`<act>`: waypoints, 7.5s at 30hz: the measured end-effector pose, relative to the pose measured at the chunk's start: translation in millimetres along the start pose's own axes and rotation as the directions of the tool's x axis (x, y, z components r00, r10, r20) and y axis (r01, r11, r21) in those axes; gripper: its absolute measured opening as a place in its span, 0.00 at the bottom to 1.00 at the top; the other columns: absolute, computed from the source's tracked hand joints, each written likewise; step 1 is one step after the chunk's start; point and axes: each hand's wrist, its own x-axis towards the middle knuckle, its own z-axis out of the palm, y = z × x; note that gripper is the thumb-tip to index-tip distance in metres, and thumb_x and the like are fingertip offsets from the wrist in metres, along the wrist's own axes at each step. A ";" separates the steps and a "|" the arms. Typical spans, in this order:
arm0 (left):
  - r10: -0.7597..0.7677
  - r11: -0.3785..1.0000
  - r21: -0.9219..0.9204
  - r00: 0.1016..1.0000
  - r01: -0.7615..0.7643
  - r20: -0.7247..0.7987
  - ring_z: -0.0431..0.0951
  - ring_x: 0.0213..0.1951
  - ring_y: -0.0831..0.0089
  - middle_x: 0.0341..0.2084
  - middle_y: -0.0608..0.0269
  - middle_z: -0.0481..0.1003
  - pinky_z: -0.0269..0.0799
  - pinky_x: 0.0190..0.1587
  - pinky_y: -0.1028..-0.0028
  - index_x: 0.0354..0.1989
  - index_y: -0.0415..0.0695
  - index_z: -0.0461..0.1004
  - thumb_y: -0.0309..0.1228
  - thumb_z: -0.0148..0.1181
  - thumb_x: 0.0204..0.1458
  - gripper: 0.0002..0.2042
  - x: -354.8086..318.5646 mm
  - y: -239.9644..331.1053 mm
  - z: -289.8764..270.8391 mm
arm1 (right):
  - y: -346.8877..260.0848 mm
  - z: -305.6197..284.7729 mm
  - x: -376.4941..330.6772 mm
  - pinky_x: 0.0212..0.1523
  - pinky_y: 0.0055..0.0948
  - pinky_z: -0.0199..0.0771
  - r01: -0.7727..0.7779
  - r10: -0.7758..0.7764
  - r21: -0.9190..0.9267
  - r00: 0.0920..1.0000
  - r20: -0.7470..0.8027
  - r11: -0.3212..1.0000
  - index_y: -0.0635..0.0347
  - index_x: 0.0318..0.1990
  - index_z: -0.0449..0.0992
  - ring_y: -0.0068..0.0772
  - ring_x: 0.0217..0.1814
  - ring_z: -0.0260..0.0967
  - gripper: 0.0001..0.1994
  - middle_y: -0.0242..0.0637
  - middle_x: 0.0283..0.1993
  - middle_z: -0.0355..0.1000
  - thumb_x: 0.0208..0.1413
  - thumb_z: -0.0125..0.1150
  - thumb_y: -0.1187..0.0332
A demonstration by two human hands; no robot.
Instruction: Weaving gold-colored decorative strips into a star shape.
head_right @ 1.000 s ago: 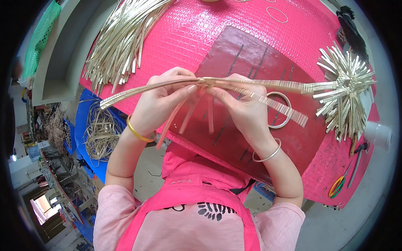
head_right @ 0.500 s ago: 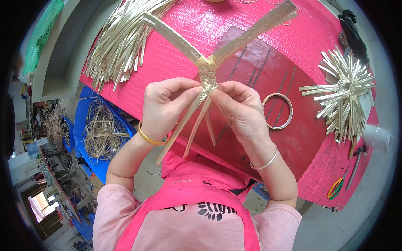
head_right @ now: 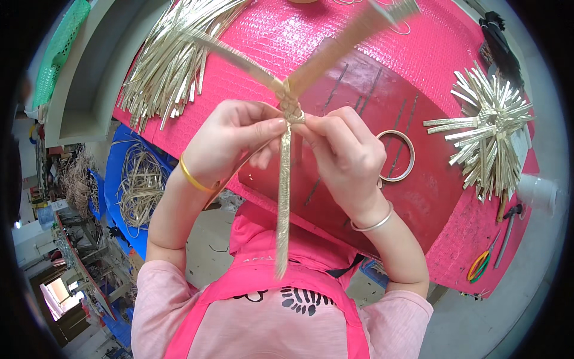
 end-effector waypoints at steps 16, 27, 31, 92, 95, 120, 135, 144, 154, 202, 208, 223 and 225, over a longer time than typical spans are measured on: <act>0.098 0.991 0.089 0.995 -0.099 0.021 0.69 0.15 0.79 0.18 0.58 0.71 0.64 0.15 0.85 0.29 0.32 0.68 0.28 0.53 0.45 0.09 11.3 -4.6 5.3 | 13.7 -22.4 14.6 0.26 0.14 0.66 -0.781 0.537 0.588 0.595 0.598 0.211 0.69 0.32 0.70 0.18 0.27 0.66 0.07 0.35 0.27 0.69 0.44 0.55 0.75; 0.047 0.984 0.171 0.999 -0.044 -0.015 0.69 0.15 0.81 0.15 0.62 0.70 0.63 0.16 0.85 0.26 0.33 0.70 0.28 0.55 0.43 0.08 14.2 -16.3 8.6 | 11.6 -32.6 17.2 0.25 0.13 0.62 -0.847 0.501 0.385 0.528 0.686 0.366 0.67 0.31 0.71 0.14 0.25 0.63 0.07 0.30 0.25 0.68 0.45 0.55 0.72; 0.237 0.932 0.299 0.968 -0.203 -0.082 0.69 0.17 0.81 0.13 0.64 0.70 0.65 0.19 0.84 0.24 0.33 0.71 0.27 0.55 0.43 0.07 16.2 -31.1 15.8 | 17.6 -23.1 10.8 0.23 0.14 0.58 -0.591 0.359 0.299 0.742 0.566 0.750 0.69 0.31 0.69 0.10 0.24 0.57 0.09 0.26 0.22 0.64 0.48 0.52 0.69; 0.089 0.945 -0.322 0.905 0.055 0.416 0.72 0.29 0.70 0.37 0.58 0.63 0.72 0.31 0.76 0.29 0.33 0.71 0.21 0.55 0.41 0.06 8.1 -67.1 21.2 | -13.0 -27.6 -43.3 0.54 0.41 0.54 -0.295 0.593 0.955 0.771 0.234 0.007 0.57 0.30 0.60 0.39 0.52 0.56 0.06 0.40 0.41 0.58 0.44 0.50 0.74; 0.184 0.951 -0.300 0.915 -0.074 0.358 0.72 0.29 0.72 0.34 0.59 0.66 0.71 0.31 0.78 0.30 0.34 0.71 0.20 0.55 0.41 0.06 13.1 -74.9 24.4 | -23.6 -27.8 -43.4 0.52 0.36 0.59 -0.356 0.674 0.933 0.676 0.298 -0.056 0.58 0.30 0.60 0.40 0.51 0.57 0.06 0.40 0.41 0.58 0.44 0.50 0.74; 0.371 0.919 0.014 0.878 -0.393 0.303 0.72 0.29 0.75 0.32 0.60 0.67 0.70 0.32 0.80 0.28 0.34 0.72 0.22 0.56 0.41 0.06 8.3 -65.6 23.9 | -4.7 -24.9 -57.9 0.46 0.41 0.61 -0.359 0.430 0.693 0.899 0.078 0.625 0.61 0.32 0.62 0.41 0.44 0.62 0.09 0.44 0.40 0.59 0.41 0.50 0.77; 0.204 0.973 0.142 0.961 -0.180 -0.185 0.68 0.16 0.82 0.17 0.64 0.69 0.63 0.18 0.84 0.30 0.35 0.69 0.24 0.48 0.48 0.05 9.1 -56.1 26.1 | -3.6 -63.4 -28.9 0.24 0.15 0.62 -0.641 0.689 0.488 0.717 0.105 0.592 0.66 0.25 0.68 0.17 0.24 0.63 0.04 0.33 0.23 0.68 0.45 0.54 0.75; 0.303 0.943 -0.078 0.931 -0.324 -0.205 0.65 0.16 0.84 0.16 0.67 0.67 0.59 0.17 0.86 0.36 0.33 0.66 0.24 0.44 0.50 0.08 22.0 -69.1 43.0 | -2.2 -5.2 -36.1 0.22 0.16 0.61 -0.677 0.717 0.659 0.632 0.294 0.327 0.67 0.27 0.66 0.19 0.19 0.61 0.04 0.33 0.20 0.64 0.46 0.53 0.76; 0.364 0.921 -0.071 0.910 -0.384 -0.199 0.68 0.19 0.81 0.22 0.62 0.69 0.63 0.20 0.83 0.40 0.31 0.64 0.24 0.43 0.51 0.11 13.6 -79.5 42.1 | -3.7 6.0 -36.4 0.16 0.16 0.59 -0.603 0.714 0.752 0.647 0.266 0.267 0.65 0.23 0.63 0.16 0.17 0.59 0.07 0.33 0.17 0.64 0.46 0.55 0.75; 0.488 0.872 0.107 0.836 -0.477 -0.252 0.70 0.33 0.81 0.28 0.62 0.72 0.65 0.37 0.82 0.35 0.34 0.70 0.21 0.52 0.44 0.08 5.8 -68.0 36.8 | -0.6 9.9 -43.2 0.46 0.32 0.51 -0.179 0.178 -0.002 0.983 -0.040 0.984 0.60 0.23 0.66 0.28 0.30 0.59 0.04 0.31 0.23 0.61 0.46 0.53 0.71; 0.236 0.578 -0.741 0.939 -0.341 -0.248 0.71 0.27 0.78 0.25 0.63 0.72 0.66 0.31 0.81 0.30 0.38 0.69 0.25 0.50 0.47 0.04 9.3 -78.3 45.4 | 13.8 19.5 -43.8 0.38 0.22 0.59 -0.299 0.791 0.875 0.596 -0.140 0.380 0.62 0.29 0.64 0.24 0.32 0.60 0.03 0.33 0.28 0.63 0.50 0.48 0.72; 0.090 0.924 0.355 0.984 -0.140 0.154 0.71 0.29 0.79 0.24 0.61 0.72 0.68 0.33 0.80 0.33 0.36 0.70 0.25 0.58 0.40 0.10 -4.8 -38.9 39.9 | -14.4 -26.6 -41.8 0.55 0.33 0.45 -0.397 0.388 0.342 0.917 0.097 0.852 0.66 0.53 0.56 0.39 0.55 0.51 0.27 0.43 0.56 0.48 0.50 0.34 0.54; 0.113 0.959 0.249 0.989 -0.134 0.099 0.71 0.26 0.79 0.20 0.62 0.71 0.68 0.30 0.82 0.30 0.35 0.70 0.23 0.56 0.41 0.07 -5.2 -44.9 39.9 | -23.8 -28.1 -34.6 0.55 0.32 0.44 -0.410 0.377 0.297 0.912 0.163 0.862 0.63 0.52 0.58 0.37 0.55 0.52 0.27 0.44 0.56 0.48 0.51 0.32 0.53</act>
